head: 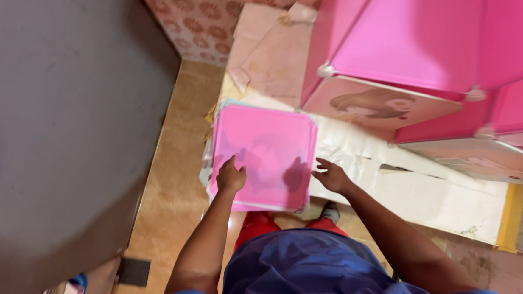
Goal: The person assembles a pink cube-style storage organizer, fitting printed and plain plastic panels onto a white wire frame and pressing white plastic connector clips onto the panel corners to secure the cubes together. They pick up panels and clips from a stack on the bed and work cube by cube.
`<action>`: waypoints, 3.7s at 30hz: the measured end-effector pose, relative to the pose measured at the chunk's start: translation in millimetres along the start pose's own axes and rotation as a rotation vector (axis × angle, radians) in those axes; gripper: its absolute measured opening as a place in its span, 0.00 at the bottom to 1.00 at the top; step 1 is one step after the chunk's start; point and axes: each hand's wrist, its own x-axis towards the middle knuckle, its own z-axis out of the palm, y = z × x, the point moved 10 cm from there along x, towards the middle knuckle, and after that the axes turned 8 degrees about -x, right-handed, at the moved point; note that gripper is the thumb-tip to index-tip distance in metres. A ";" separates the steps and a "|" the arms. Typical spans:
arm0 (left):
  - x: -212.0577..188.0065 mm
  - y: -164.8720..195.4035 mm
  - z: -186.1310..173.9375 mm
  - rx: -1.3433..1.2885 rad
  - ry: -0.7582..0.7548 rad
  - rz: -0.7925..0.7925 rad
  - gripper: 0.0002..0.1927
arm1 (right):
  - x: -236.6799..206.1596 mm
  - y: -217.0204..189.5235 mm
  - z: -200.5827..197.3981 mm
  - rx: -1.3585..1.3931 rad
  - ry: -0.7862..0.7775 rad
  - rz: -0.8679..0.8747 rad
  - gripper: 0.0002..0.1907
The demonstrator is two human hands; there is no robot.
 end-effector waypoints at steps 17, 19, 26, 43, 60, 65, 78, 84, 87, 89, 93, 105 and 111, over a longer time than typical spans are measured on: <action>-50.7 337.5 8.3 -0.356 0.235 0.589 0.52 | -115.9 78.5 -277.8 0.152 0.970 -0.204 0.34; -50.2 357.5 2.4 -0.408 0.263 0.589 0.55 | -139.0 78.8 -303.4 0.142 1.129 -0.292 0.40; -34.1 383.9 -2.3 -0.335 0.224 0.383 0.34 | -145.6 84.3 -381.8 -0.171 1.341 -0.097 0.50; -1.0 377.7 -26.7 -0.124 0.150 0.320 0.23 | -80.9 123.2 -366.6 -0.024 0.679 0.264 0.48; 3.2 369.2 -15.3 0.017 0.109 0.317 0.26 | -72.8 126.4 -351.1 -0.123 0.595 0.340 0.58; -5.0 378.1 -30.2 -0.054 0.244 0.472 0.26 | -83.2 122.4 -349.9 -0.181 0.636 0.350 0.51; -0.1 397.3 -66.9 0.054 0.219 0.596 0.13 | -103.0 -80.1 -319.2 -0.629 0.785 -0.271 0.45; 1.0 400.2 -71.0 0.072 0.167 0.514 0.21 | -37.2 -139.9 -287.7 -0.770 0.577 -0.263 0.68; 1.6 405.4 -75.6 0.020 0.170 0.517 0.18 | -4.7 -149.0 -286.1 -0.841 0.478 -0.186 0.72; 2.3 407.2 -76.4 0.019 0.177 0.514 0.18 | 7.4 -146.9 -278.5 -0.797 0.388 -0.186 0.67; 4.8 403.8 -70.8 -0.023 0.157 0.479 0.17 | 13.0 -136.0 -271.5 -0.874 0.374 -0.147 0.63; 9.7 391.6 -63.7 -0.146 0.020 0.363 0.19 | 42.5 -177.3 -251.4 -0.854 0.335 -0.109 0.60; 19.1 397.9 -69.8 -0.106 0.044 0.403 0.13 | 61.6 -171.8 -249.6 -0.814 0.379 -0.150 0.60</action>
